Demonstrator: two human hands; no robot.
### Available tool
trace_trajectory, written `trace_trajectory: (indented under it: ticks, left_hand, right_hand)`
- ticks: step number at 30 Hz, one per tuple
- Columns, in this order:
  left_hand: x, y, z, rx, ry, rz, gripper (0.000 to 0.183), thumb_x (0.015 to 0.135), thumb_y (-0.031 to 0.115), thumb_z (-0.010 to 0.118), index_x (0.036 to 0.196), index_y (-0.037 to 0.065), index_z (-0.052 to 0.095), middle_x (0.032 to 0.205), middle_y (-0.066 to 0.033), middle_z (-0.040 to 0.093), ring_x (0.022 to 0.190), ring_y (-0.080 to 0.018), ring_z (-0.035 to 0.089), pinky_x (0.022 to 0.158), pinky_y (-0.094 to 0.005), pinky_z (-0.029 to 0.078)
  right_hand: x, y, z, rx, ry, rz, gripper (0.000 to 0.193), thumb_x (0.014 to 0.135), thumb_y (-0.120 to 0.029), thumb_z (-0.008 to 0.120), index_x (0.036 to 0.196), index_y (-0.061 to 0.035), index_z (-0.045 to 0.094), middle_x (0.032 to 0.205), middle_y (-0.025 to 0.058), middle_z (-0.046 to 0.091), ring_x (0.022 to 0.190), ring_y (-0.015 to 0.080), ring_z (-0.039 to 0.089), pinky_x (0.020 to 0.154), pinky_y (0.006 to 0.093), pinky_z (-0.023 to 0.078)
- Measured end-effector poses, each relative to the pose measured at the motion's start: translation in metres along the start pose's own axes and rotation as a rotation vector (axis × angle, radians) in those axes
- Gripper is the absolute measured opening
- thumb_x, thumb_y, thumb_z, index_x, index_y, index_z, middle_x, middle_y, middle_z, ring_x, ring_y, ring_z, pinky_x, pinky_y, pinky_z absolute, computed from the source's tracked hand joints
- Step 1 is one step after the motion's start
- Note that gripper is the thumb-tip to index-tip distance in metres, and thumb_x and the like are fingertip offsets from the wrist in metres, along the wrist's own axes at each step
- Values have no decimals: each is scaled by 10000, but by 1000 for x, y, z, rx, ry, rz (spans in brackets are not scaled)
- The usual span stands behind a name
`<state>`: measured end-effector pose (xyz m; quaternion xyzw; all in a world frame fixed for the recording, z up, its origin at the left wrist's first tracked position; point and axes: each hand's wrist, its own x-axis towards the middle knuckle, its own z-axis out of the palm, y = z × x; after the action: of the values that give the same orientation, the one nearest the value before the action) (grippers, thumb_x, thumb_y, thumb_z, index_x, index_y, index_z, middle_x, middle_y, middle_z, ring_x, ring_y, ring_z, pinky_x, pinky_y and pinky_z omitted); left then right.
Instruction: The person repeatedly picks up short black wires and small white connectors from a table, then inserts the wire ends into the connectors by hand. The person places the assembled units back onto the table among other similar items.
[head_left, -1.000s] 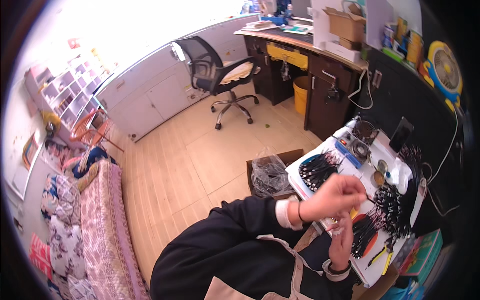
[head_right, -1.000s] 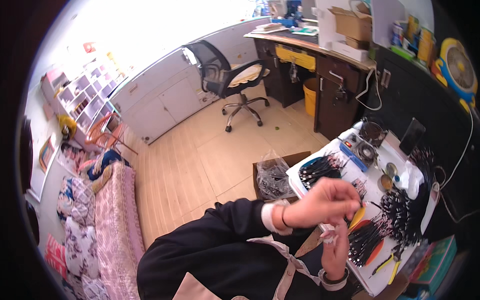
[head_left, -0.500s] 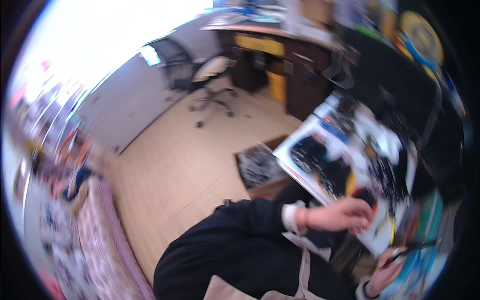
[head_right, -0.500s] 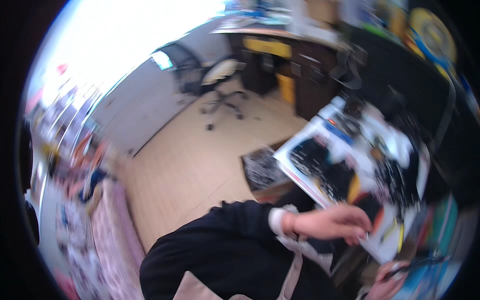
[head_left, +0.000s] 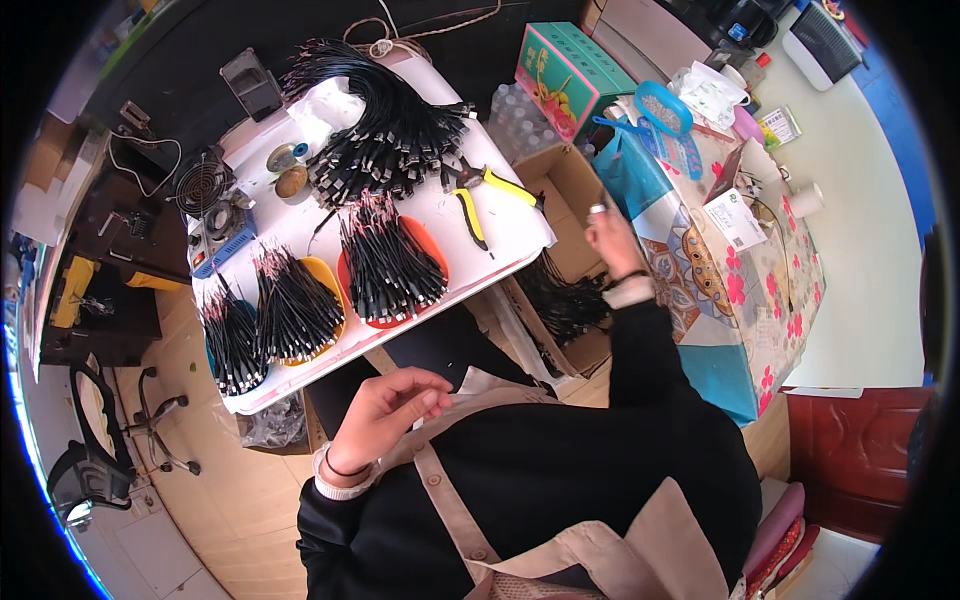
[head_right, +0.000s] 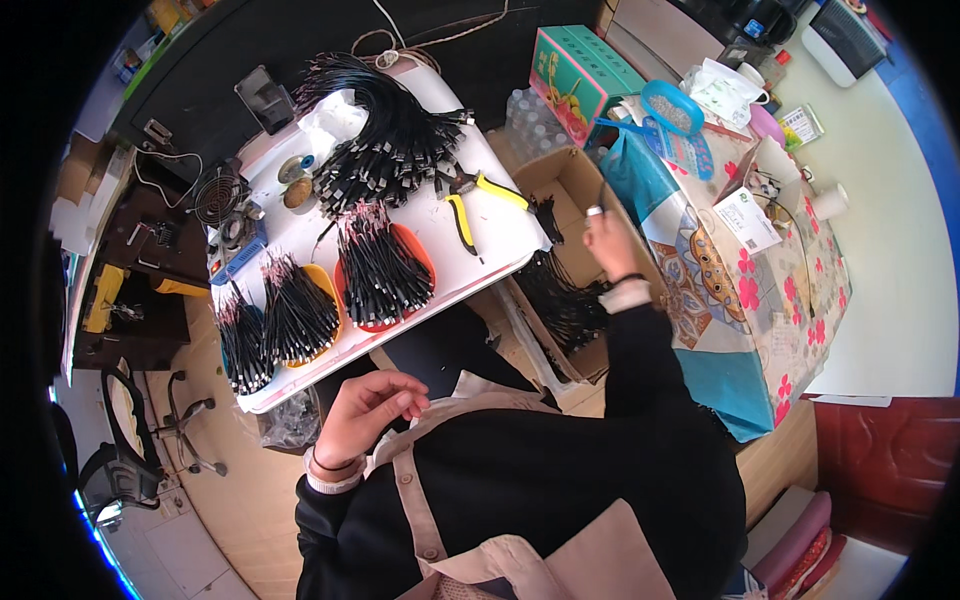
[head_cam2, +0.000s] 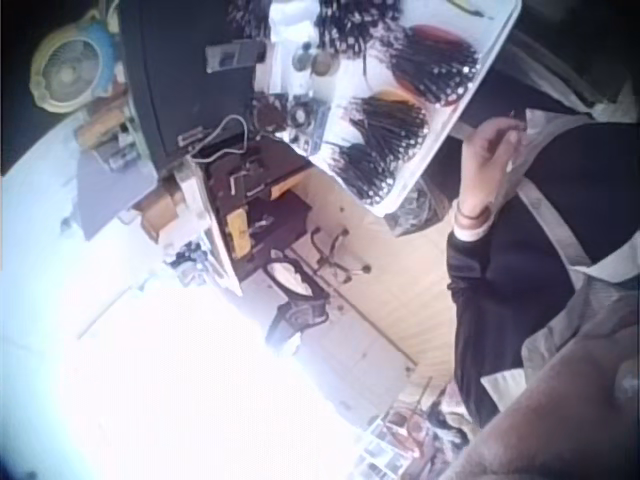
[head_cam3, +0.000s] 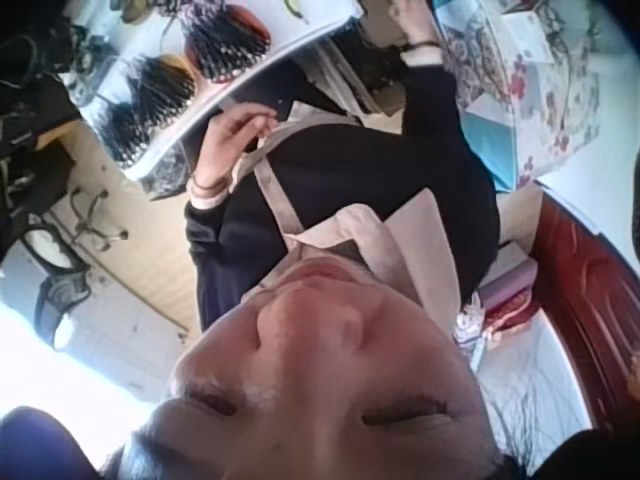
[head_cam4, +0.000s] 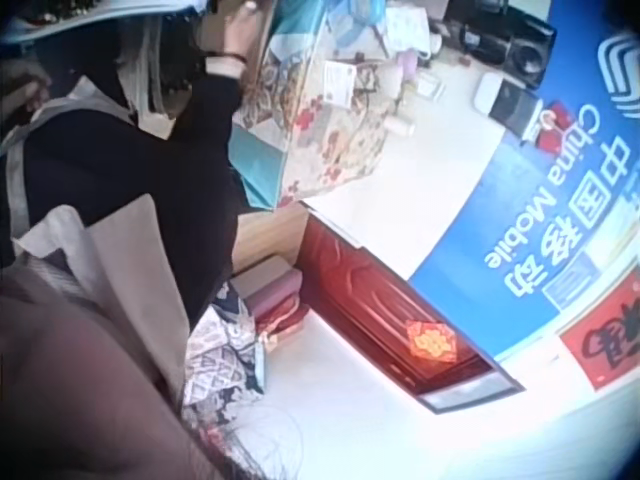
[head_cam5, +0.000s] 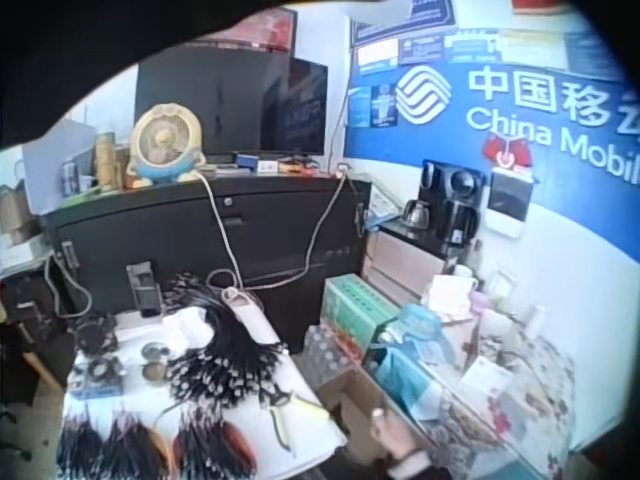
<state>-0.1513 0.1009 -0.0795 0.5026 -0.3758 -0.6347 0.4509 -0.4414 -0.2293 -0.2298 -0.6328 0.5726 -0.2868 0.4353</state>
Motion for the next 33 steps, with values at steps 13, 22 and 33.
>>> trace_trajectory:
  ticks: [13,22,33]
  left_hand:
    - [-34,13,-84,616,906,137,132,892,34,623,1013,-13,649,813,-80,654,664,-137,578,621,-271,473]
    - [-7,17,-164,1060,1178,310,86,818,83,676,826,5,640,770,-158,621,700,-339,610,636,-400,482]
    - [-30,-16,-225,1309,1302,131,141,766,103,701,771,16,591,732,-159,618,768,-371,609,663,-445,476]
  right_hand:
    - [66,145,91,-241,-437,-233,357,926,-200,538,1195,33,555,1166,137,631,1033,195,603,875,323,488]
    - [-14,20,17,36,-56,18,204,982,-123,503,1124,-7,594,861,40,654,751,91,598,649,229,471]
    - [-144,-241,142,50,-872,-597,147,916,-26,557,1050,-5,611,858,44,639,732,70,575,654,226,467]
